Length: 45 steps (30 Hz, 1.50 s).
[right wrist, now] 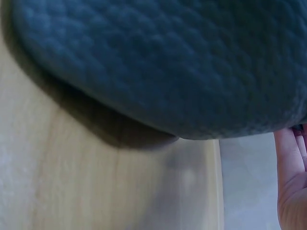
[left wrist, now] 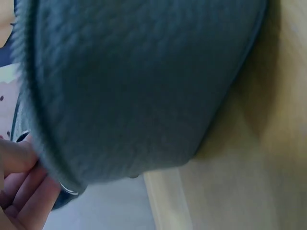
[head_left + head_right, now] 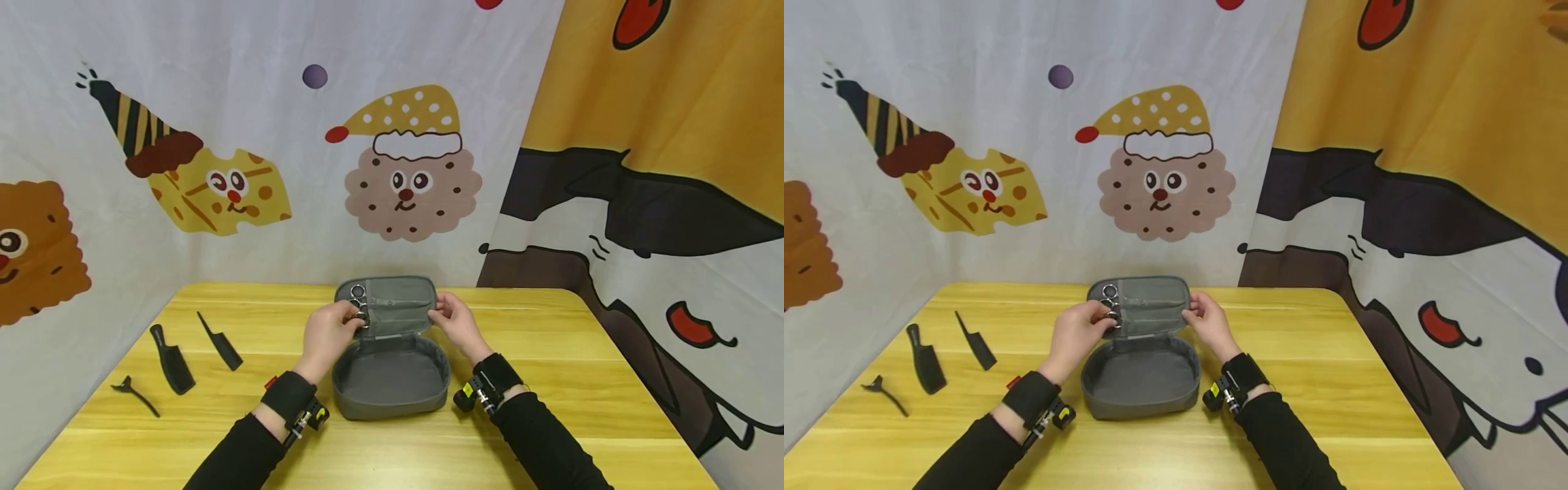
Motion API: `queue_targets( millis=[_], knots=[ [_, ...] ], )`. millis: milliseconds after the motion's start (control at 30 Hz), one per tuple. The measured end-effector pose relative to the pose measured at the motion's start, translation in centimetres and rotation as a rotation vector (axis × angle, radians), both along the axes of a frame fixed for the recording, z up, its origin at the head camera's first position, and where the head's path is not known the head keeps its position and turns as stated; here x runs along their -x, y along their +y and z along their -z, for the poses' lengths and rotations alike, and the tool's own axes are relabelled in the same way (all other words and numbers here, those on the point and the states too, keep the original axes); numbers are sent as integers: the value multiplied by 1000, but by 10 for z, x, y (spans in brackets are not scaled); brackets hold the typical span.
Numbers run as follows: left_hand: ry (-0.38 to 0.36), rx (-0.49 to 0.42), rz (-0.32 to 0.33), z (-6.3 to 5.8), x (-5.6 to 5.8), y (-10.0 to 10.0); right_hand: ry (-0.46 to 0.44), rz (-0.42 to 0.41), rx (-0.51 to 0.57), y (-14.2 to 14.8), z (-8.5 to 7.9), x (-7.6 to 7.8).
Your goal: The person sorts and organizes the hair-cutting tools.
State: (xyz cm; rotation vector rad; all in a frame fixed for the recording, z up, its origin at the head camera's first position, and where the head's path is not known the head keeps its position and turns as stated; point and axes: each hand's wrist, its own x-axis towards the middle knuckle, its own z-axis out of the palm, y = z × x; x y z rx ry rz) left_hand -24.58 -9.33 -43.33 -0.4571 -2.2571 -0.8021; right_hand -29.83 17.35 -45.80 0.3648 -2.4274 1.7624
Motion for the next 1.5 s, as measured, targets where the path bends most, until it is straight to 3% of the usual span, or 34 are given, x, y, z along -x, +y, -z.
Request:
queue_targets(
  millis=[467,733,1100,1367,1500],
  knots=[
    [-36,-7,-30,3,5,1,5,-30,6,1,1,-1],
    [1,18,-18,5,6,0,-3,-42,12,1,0,-2],
    [-45,8,-27,7,3,1,-13,-37,18,2,0,-2],
    [-75,-11,10,5,1,-2,-12,-38,-4,-3,-26,-24],
    [-58,-28,-13,7,2,-6,-5,-24,-6,-5,-31,-28]
  ],
)
